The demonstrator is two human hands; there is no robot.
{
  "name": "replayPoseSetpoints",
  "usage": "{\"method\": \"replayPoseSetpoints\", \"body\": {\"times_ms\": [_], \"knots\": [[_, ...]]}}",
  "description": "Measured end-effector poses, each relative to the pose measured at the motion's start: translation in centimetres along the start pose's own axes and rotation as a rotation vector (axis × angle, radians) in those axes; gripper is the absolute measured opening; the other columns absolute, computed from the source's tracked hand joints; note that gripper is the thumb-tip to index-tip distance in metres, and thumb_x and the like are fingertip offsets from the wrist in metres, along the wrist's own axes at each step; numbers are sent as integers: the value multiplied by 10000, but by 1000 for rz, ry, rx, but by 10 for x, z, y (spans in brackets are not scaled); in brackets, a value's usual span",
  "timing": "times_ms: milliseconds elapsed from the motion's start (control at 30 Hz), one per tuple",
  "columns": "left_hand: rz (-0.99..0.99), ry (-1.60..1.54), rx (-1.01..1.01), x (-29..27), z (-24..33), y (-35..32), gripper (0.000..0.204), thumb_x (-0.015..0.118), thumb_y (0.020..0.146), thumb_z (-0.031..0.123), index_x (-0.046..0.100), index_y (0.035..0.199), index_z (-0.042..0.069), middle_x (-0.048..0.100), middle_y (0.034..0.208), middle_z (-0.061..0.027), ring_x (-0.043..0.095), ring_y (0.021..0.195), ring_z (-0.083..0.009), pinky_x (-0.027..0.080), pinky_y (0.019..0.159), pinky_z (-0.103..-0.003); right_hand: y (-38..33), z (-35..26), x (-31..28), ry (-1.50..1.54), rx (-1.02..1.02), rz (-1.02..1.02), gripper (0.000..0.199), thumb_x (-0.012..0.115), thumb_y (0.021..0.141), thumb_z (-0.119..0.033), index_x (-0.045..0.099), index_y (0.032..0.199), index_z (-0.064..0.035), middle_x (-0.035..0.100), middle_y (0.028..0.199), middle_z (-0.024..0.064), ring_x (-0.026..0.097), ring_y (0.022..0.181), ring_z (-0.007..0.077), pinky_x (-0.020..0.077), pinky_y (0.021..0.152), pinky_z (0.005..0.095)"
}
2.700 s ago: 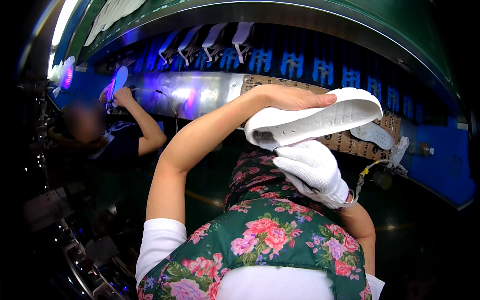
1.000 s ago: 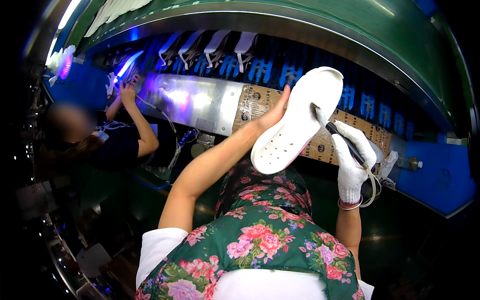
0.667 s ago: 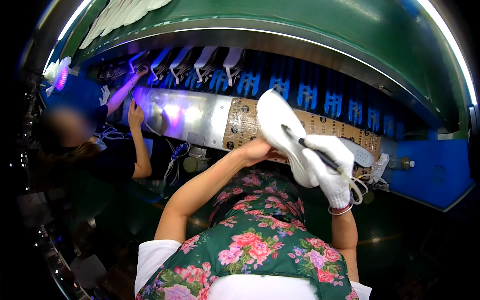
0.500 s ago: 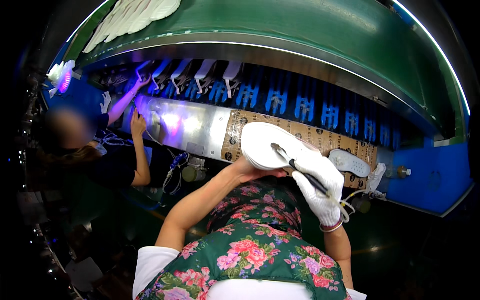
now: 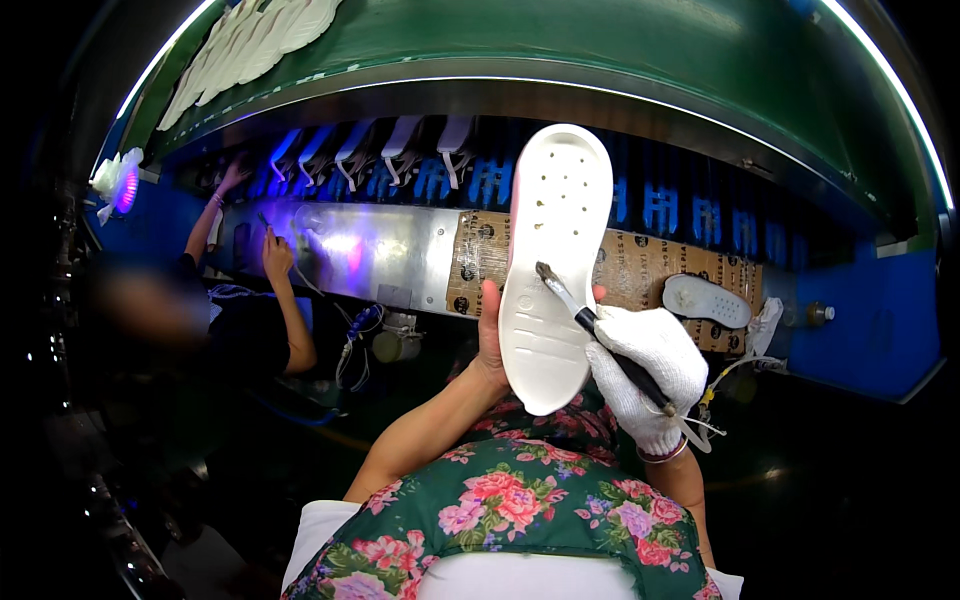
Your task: The person takes shoe soles from an upper conveyor belt, applies adhesive to their surfaces and rims using an applicator brush, and places them back onto the conveyor belt.
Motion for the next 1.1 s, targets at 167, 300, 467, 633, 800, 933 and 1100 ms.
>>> {"method": "replayPoseSetpoints", "body": {"times_ms": [167,300,467,633,800,933,1100], "knots": [[69,-87,17,-11,-11,-3,1093,522,746,863,301,1535,138,424,1501,-178,443,1366,-355,360,1141,-546,11,-6,1,-68,-94,19,339,789,714,38,678,1025,-37,727,990,158,693,860,289,541,751,356],[274,70,2,-6,-19,-8,1053,629,732,787,326,1529,170,432,1506,-138,446,1367,-337,351,1149,-548,21,-10,2,-86,-136,43,354,788,730,37,675,1057,-42,719,1031,157,688,893,290,542,782,365],[260,58,7,-19,-32,-13,1020,705,716,723,381,1506,164,453,1497,-115,453,1364,-321,359,1145,-538,26,-11,1,-142,-160,119,348,792,699,-24,740,1043,-37,724,1010,145,701,905,295,541,781,379],[168,-111,-83,-36,-41,-14,960,738,738,651,403,1492,158,507,1451,-114,489,1334,-311,367,1141,-534,21,-19,7,-88,-50,83,324,762,759,44,681,1067,-12,712,1028,159,689,909,285,541,802,367],[161,-55,-24,-39,-35,-8,930,698,763,687,430,1473,149,525,1437,-118,514,1315,-310,398,1119,-533,9,-1,5,177,167,281,246,724,782,68,681,1023,40,705,982,179,687,903,249,543,811,344],[302,145,-42,-24,-34,-4,966,670,738,743,418,1477,174,500,1455,-98,488,1332,-294,371,1145,-501,17,-12,8,20,42,251,259,752,769,44,696,1017,-1,714,1006,170,696,886,263,546,795,350],[361,181,-60,-12,-27,4,1021,605,708,828,436,1453,151,523,1408,-138,536,1274,-311,417,1114,-490,9,-2,10,285,186,244,256,731,760,60,687,1011,32,713,964,167,695,873,255,545,782,334]]}}
Point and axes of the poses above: each hand's wrist, its own y-axis towards the middle knuckle, its own x-axis out of the palm, z = x × y, the point moved 3 cm from there along y, towards the middle knuckle
